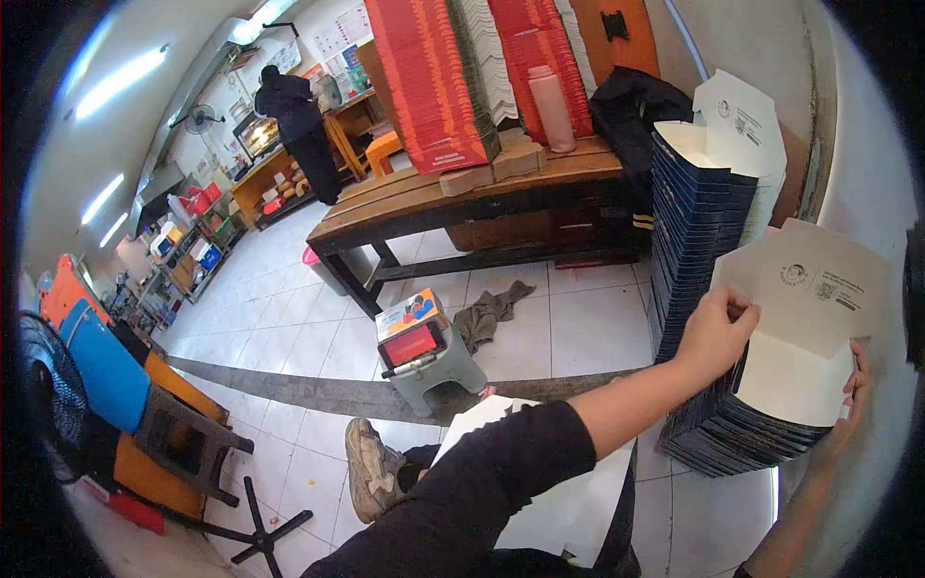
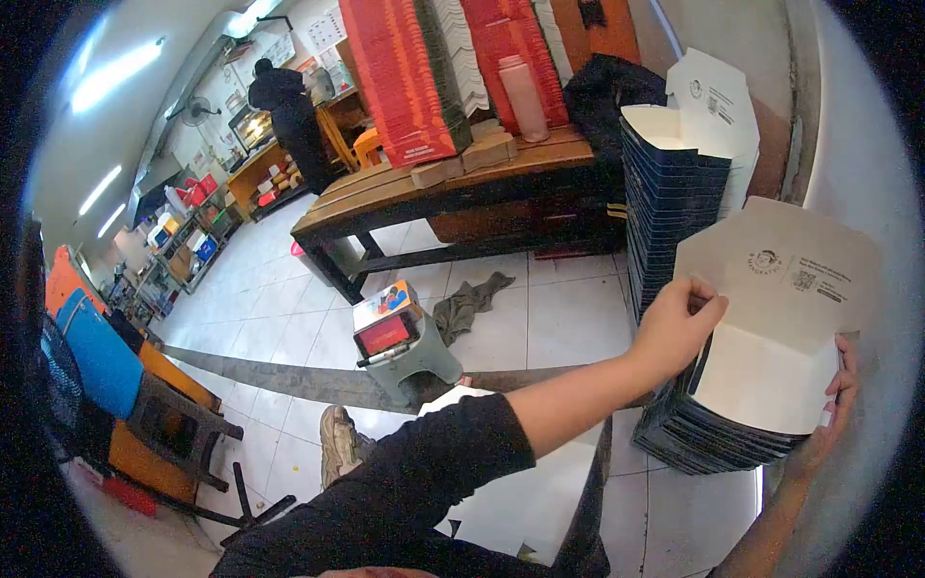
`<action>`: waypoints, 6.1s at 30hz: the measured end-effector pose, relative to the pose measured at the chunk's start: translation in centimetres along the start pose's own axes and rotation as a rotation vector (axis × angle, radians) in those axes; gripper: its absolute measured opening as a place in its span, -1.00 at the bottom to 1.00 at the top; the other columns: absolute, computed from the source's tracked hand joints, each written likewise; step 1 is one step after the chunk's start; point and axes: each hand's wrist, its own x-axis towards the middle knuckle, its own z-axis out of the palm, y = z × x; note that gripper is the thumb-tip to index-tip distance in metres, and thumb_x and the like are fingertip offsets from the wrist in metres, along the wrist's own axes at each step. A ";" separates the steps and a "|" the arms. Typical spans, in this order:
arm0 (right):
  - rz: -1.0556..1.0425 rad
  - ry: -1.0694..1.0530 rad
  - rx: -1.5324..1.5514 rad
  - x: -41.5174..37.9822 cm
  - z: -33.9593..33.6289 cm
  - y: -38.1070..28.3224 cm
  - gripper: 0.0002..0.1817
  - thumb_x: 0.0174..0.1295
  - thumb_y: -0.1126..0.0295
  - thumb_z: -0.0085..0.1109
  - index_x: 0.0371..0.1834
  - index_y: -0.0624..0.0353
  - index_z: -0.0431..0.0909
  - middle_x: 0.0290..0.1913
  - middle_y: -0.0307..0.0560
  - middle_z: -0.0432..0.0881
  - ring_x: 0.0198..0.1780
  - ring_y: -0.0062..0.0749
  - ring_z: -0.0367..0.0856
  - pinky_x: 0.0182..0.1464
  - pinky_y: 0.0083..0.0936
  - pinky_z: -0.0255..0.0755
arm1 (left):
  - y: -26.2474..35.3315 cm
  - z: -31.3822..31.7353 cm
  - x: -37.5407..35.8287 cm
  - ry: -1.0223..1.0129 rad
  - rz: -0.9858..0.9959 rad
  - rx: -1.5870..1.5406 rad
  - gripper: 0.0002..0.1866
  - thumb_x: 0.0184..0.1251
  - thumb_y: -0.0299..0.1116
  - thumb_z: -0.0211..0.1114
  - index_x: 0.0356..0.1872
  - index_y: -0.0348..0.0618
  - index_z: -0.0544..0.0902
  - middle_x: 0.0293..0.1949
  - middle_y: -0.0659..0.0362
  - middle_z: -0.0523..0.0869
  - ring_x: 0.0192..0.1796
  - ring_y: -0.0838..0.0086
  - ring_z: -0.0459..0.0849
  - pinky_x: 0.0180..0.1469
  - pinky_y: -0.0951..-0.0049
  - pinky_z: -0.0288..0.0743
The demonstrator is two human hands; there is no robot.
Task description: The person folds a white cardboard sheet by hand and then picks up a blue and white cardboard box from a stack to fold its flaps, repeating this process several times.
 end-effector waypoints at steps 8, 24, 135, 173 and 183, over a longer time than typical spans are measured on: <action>-0.099 -0.152 -0.144 -0.5 -2.3 0.0 -0.52 0.39 -0.08 -0.13 -0.02 0.16 0.32 0.42 0.23 0.23 0.43 -0.01 0.21 0.44 -0.08 0.04 | -3.4 -0.4 -4.3 0.168 0.094 -0.131 -0.59 0.30 -0.20 0.29 0.00 -0.27 0.45 -0.03 -0.05 0.45 0.06 0.18 0.44 0.17 0.29 0.32; -0.243 -0.046 -0.594 -5.7 -0.5 -9.1 -0.43 0.42 -0.08 -0.13 0.28 0.12 0.29 0.44 0.24 0.16 0.42 0.05 0.25 0.42 -0.04 0.12 | -12.7 -15.3 -17.1 -0.199 0.592 0.805 -0.46 0.21 -0.35 0.25 0.25 -0.21 0.42 0.11 0.03 0.55 0.13 0.07 0.51 0.25 0.18 0.37; 0.583 -0.425 0.307 -12.7 21.4 -15.0 -0.50 0.15 0.18 0.35 0.06 0.26 0.48 0.17 0.12 0.52 0.24 -0.20 0.46 0.24 -0.25 0.35 | -0.4 -26.5 -24.0 -0.203 0.177 0.778 -0.35 0.11 -0.14 0.43 0.21 -0.15 0.45 0.37 -0.04 0.32 0.49 0.04 0.17 0.45 0.14 0.14; -0.012 -0.566 0.049 -14.4 23.2 -17.6 -0.60 0.29 0.18 0.17 0.06 0.21 0.59 0.30 0.33 0.37 0.26 0.15 0.44 0.28 -0.14 0.30 | -0.1 -23.3 -24.1 -0.108 -0.332 -0.374 -0.71 0.42 -0.50 0.14 0.11 -0.33 0.54 -0.29 0.15 0.64 -0.06 0.42 0.64 -0.02 0.41 0.49; -0.168 -0.750 -0.247 -13.9 23.8 -16.1 -0.73 -0.05 0.39 0.43 -0.26 0.09 0.60 0.27 0.15 0.44 0.39 0.25 0.26 0.39 0.26 0.00 | 0.0 -23.6 -24.9 -0.303 -0.269 0.474 -0.45 0.31 -0.40 0.21 0.34 -0.15 0.36 -0.17 -0.18 0.69 -0.09 -0.06 0.67 -0.03 0.14 0.51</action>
